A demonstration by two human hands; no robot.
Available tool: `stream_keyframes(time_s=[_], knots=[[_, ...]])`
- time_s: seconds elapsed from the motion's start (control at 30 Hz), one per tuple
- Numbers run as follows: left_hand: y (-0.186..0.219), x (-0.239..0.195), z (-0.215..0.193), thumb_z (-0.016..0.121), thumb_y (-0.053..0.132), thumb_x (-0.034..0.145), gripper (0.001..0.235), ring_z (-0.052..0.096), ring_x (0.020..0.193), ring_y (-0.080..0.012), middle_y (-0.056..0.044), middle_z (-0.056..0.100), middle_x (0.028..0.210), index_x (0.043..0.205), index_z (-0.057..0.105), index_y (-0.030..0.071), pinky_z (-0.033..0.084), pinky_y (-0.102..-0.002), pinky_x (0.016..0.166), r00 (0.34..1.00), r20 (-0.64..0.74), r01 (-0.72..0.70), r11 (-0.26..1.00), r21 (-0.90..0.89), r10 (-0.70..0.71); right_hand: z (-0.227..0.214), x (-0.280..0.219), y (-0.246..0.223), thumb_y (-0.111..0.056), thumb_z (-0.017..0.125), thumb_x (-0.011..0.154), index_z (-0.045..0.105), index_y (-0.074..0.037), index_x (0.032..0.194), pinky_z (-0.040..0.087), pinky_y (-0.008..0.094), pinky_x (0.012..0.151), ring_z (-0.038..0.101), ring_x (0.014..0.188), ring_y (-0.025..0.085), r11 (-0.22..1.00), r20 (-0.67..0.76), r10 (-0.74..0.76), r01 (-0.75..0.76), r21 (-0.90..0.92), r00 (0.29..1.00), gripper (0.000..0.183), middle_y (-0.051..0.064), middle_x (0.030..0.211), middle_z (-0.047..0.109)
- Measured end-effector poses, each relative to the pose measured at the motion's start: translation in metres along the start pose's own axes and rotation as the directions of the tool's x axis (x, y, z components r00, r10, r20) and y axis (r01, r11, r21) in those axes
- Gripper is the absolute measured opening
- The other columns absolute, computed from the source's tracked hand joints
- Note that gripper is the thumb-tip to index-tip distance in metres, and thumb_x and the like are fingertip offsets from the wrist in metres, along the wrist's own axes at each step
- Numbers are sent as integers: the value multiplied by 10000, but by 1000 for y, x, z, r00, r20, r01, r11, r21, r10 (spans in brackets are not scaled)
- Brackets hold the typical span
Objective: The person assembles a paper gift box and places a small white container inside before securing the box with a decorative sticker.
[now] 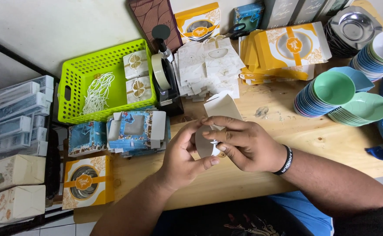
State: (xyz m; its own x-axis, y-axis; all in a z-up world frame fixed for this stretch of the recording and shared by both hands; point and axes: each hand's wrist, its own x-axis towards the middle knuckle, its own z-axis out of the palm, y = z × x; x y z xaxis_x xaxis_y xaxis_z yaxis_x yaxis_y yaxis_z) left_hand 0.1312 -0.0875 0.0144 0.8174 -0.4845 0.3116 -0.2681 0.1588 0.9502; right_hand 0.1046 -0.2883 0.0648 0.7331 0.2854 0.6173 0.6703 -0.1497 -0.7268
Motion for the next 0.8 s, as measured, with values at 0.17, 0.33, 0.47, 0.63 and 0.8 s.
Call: stream_keyframes(time_s=[0.17, 0.33, 0.47, 0.63, 0.8], knots=[[-12, -1, -3, 907, 166, 727, 806, 671, 912, -200, -183, 656, 1145, 1396, 516, -57, 613, -335, 716, 1000, 18, -2, 1000, 12, 2, 1, -4, 8, -73, 538, 971, 697, 20, 1233, 598, 454, 655, 747, 716, 351, 999, -45, 20, -19, 34, 999, 320, 262, 1139, 717], [-18, -7, -5, 892, 256, 753, 935, 636, 1000, -192, -193, 603, 1309, 1502, 415, -35, 544, -284, 740, 998, 63, 16, 1000, -24, -15, -3, -17, 34, -148, 551, 978, 658, 90, 1250, 573, 430, 757, 704, 831, 286, 995, -151, 56, -43, 93, 987, 378, 217, 1054, 720], [-22, -8, -9, 877, 274, 767, 963, 620, 1040, -194, -196, 560, 1379, 1526, 372, -36, 500, -266, 750, 996, 89, 27, 994, -103, -18, -7, -27, 41, -249, 605, 928, 654, 76, 1264, 525, 382, 642, 628, 707, 261, 999, -176, 27, -33, -36, 984, 470, 147, 878, 669], [-26, -8, -8, 870, 264, 781, 968, 624, 1043, -194, -186, 538, 1398, 1530, 341, -45, 508, -261, 772, 995, 103, 18, 984, -178, 1, 1, -27, 29, -301, 659, 896, 684, 59, 1224, 499, 356, 514, 589, 569, 255, 995, -150, -43, 29, -97, 988, 488, 135, 757, 654], [-30, -8, -8, 873, 202, 782, 937, 661, 1027, -237, -214, 543, 1375, 1510, 352, -70, 572, -305, 773, 993, 110, -4, 974, -224, 30, 7, -29, 28, -311, 711, 889, 677, 52, 1270, 510, 351, 484, 568, 523, 264, 971, -70, -126, 108, -211, 990, 527, 138, 734, 615]])
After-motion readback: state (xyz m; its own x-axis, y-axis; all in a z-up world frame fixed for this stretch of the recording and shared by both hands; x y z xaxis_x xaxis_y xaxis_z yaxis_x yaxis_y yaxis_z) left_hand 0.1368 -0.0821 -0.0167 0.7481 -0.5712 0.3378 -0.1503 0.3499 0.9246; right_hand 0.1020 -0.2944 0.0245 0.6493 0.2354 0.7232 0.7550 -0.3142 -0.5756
